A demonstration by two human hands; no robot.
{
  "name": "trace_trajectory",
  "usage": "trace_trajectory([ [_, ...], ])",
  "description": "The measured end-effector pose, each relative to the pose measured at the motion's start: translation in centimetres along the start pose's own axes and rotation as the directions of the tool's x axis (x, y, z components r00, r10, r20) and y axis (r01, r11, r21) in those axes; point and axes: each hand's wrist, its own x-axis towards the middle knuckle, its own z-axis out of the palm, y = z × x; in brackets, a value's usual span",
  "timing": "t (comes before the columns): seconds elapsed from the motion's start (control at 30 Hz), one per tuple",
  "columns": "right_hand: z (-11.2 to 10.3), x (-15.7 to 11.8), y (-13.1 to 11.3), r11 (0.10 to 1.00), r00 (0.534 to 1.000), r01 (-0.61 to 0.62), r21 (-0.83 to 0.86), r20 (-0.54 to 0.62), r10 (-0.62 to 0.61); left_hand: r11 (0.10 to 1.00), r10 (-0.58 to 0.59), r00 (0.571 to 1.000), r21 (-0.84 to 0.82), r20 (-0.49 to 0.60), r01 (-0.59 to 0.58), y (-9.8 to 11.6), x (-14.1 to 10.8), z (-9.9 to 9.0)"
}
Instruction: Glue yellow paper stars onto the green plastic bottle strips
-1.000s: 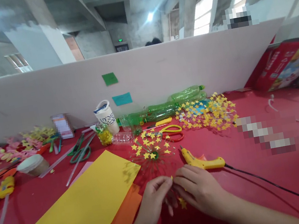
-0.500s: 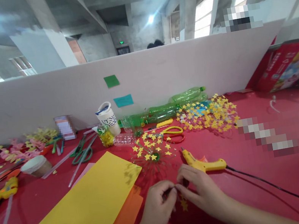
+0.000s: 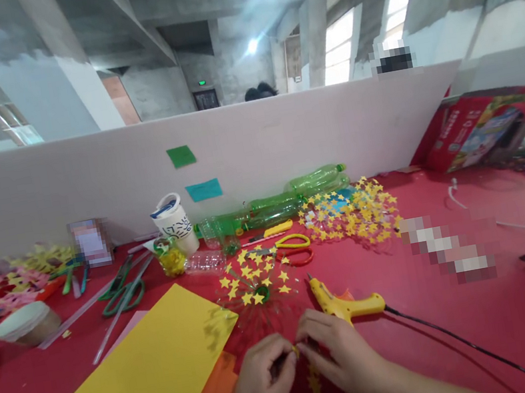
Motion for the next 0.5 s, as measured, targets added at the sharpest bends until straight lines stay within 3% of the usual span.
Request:
trace_trajectory([
  [0.27, -0.9, 0.3, 0.5, 0.995, 0.996, 0.067, -0.070, -0.060, -0.071, 0.988, 0.100, 0.995, 0.121, -0.012, -0.098, 3.0, 0.2, -1.0],
  [0.37, -3.2, 0.1, 0.9, 0.956, 0.996, 0.058, -0.288, -0.043, -0.074, 0.980, 0.116, 0.993, 0.165, 0.003, -0.115, 4.0, 0.0, -1.4],
  [0.5, -6.4, -1.2, 2.1, 0.743, 0.995, -0.073, -0.666, -0.004, 0.095, 0.987, 0.077, 0.997, 0.142, -0.017, -0.074, 4.7, -0.4, -1.6],
])
